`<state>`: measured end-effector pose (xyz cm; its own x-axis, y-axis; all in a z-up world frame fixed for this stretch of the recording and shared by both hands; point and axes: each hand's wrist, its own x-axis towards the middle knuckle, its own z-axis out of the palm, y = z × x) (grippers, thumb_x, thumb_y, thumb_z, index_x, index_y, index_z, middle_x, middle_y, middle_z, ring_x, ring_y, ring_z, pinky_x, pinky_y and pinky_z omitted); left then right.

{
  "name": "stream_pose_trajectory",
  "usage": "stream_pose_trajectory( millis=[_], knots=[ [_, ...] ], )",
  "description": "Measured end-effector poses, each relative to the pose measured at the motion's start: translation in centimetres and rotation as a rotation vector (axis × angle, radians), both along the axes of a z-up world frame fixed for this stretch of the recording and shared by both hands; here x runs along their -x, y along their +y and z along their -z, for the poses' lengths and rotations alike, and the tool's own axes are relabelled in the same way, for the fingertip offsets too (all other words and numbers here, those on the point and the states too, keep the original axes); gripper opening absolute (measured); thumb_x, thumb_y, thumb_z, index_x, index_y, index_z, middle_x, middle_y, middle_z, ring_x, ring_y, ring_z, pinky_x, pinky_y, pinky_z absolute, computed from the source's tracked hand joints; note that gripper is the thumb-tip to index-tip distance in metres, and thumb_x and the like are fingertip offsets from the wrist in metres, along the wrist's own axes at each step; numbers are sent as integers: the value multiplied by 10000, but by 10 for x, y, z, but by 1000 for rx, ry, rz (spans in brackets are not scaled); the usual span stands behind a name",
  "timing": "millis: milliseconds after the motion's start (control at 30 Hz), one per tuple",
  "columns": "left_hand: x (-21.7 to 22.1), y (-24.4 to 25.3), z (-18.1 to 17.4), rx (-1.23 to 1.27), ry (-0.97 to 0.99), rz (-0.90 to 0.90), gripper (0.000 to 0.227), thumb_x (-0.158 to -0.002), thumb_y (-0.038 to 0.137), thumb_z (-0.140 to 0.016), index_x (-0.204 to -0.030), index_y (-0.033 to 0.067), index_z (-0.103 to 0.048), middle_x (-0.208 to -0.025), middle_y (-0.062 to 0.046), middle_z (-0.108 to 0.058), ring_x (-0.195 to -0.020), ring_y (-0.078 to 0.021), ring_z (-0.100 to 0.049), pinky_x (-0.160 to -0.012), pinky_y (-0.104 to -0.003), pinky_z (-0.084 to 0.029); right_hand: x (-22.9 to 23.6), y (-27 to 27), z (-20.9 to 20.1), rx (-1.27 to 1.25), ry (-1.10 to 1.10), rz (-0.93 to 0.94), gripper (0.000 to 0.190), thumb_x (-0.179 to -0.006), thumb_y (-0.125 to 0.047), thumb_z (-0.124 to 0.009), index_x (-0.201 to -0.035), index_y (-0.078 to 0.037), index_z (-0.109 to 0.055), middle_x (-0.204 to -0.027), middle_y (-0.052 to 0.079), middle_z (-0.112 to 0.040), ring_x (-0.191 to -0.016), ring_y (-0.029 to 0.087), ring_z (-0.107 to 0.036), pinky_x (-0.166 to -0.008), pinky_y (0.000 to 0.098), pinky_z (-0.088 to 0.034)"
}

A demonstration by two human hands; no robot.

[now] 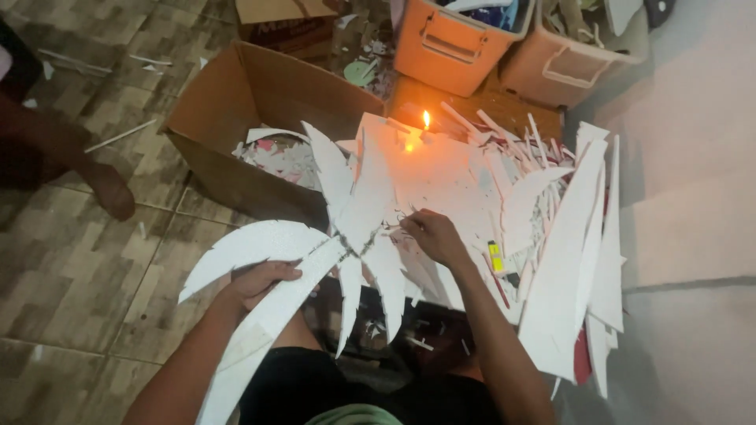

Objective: Creating a palm tree sculpture from foam sheets by cutting out leaf shapes and using a lighter to shape and bond the pieces.

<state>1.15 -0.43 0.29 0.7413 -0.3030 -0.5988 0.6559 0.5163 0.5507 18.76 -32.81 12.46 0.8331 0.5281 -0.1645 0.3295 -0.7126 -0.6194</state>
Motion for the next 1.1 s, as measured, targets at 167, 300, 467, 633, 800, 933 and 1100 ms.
stream_pose_trajectory(
  millis=[167,300,467,633,800,933,1100],
  knots=[
    [-1,-2,2,14,-21,15,320,-872,102,-690,-1168,-19,-672,-1024,-218,-737,-891,-326,-724,-785,-488,-601,4,7,6,114,8,4,330,-1028,-355,-527,-1024,-104,-741,-850,68,-697,-828,229,-679,-773,351,-515],
    [-3,-2,7,-3,-41,34,340,-866,125,-699,-1171,-21,-670,-1012,-209,-739,-865,-313,-725,-780,-470,-599,4,10,3,130,-12,-32,331,-1027,-322,-522,-987,-74,-738,-831,101,-683,-831,262,-673,-777,376,-521],
    [-2,-2,2,5,-52,46,326,-874,134,-699,-1164,-13,-679,-977,-188,-748,-822,-292,-729,-744,-432,-607,2,11,0,156,-4,-31,388,-1037,-351,-488,-942,-63,-731,-859,128,-706,-872,303,-690,-800,405,-531],
    [-4,4,14,33,-76,75,350,-891,154,-685,-1197,-13,-661,-993,-190,-745,-810,-274,-728,-727,-414,-613,20,11,-16,158,57,-26,439,-1051,-377,-468,-953,-35,-724,-864,154,-698,-877,312,-679,-815,417,-523],
    [-2,-1,3,45,-103,74,338,-895,147,-684,-1175,-41,-663,-980,-204,-744,-791,-273,-727,-698,-408,-614,30,13,-25,163,27,-53,306,-1024,-306,-543,-1022,-60,-724,-892,115,-684,-893,257,-666,-821,376,-518],
    [-2,-5,-10,32,-98,72,329,-882,151,-691,-1152,-37,-673,-959,-194,-747,-775,-266,-725,-685,-402,-616,29,10,-19,111,-40,-66,250,-1001,-262,-576,-1045,-54,-708,-958,123,-677,-961,289,-662,-868,413,-525],
    [-5,-3,-7,57,-96,105,339,-889,168,-676,-1168,-24,-672,-963,-193,-746,-791,-277,-728,-692,-406,-624,20,16,-18,115,-42,-72,249,-1006,-279,-582,-1054,-71,-711,-982,110,-666,-986,272,-656,-884,404,-536]
  ],
)
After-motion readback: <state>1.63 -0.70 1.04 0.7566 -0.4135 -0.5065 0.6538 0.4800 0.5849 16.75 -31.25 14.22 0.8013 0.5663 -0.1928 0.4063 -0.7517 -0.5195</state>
